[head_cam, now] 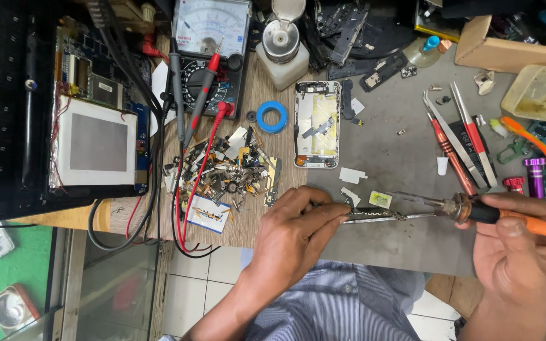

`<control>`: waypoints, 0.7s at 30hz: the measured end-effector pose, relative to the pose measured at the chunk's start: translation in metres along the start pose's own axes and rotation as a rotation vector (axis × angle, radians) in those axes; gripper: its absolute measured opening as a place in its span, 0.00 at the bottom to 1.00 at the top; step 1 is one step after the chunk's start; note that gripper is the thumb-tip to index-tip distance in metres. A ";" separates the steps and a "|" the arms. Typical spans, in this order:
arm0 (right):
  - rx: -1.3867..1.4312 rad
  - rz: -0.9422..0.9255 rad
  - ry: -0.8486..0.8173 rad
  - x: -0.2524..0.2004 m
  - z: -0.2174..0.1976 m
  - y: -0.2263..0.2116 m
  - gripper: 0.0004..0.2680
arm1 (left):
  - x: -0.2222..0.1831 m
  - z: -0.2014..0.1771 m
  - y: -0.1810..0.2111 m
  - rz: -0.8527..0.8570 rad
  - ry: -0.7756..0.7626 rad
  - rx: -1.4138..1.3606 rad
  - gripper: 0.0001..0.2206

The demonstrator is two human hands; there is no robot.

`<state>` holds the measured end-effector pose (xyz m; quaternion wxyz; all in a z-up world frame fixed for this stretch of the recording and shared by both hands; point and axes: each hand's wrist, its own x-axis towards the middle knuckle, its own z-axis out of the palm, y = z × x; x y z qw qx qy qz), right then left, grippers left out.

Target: Soldering components on a small circuit board using a handheld soldering iron

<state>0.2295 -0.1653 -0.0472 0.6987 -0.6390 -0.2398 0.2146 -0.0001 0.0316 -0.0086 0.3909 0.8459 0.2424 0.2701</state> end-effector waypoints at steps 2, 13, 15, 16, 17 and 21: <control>-0.011 -0.002 0.020 -0.002 -0.004 0.003 0.13 | 0.000 0.000 0.000 0.010 0.010 -0.009 0.06; -0.090 0.014 0.033 -0.004 -0.006 0.002 0.11 | -0.001 0.003 -0.002 0.033 0.048 -0.002 0.05; -0.033 0.002 0.010 -0.003 -0.004 0.000 0.10 | -0.001 0.003 -0.001 0.050 0.053 0.014 0.05; -0.034 0.003 0.010 -0.001 -0.001 -0.003 0.10 | -0.001 0.002 -0.001 0.050 0.052 0.013 0.05; -0.071 -0.044 -0.053 0.000 0.002 -0.006 0.10 | 0.000 0.001 0.000 0.053 0.044 0.009 0.04; -0.075 -0.106 -0.299 0.006 0.004 -0.012 0.10 | 0.000 -0.001 0.000 0.045 0.016 0.011 0.05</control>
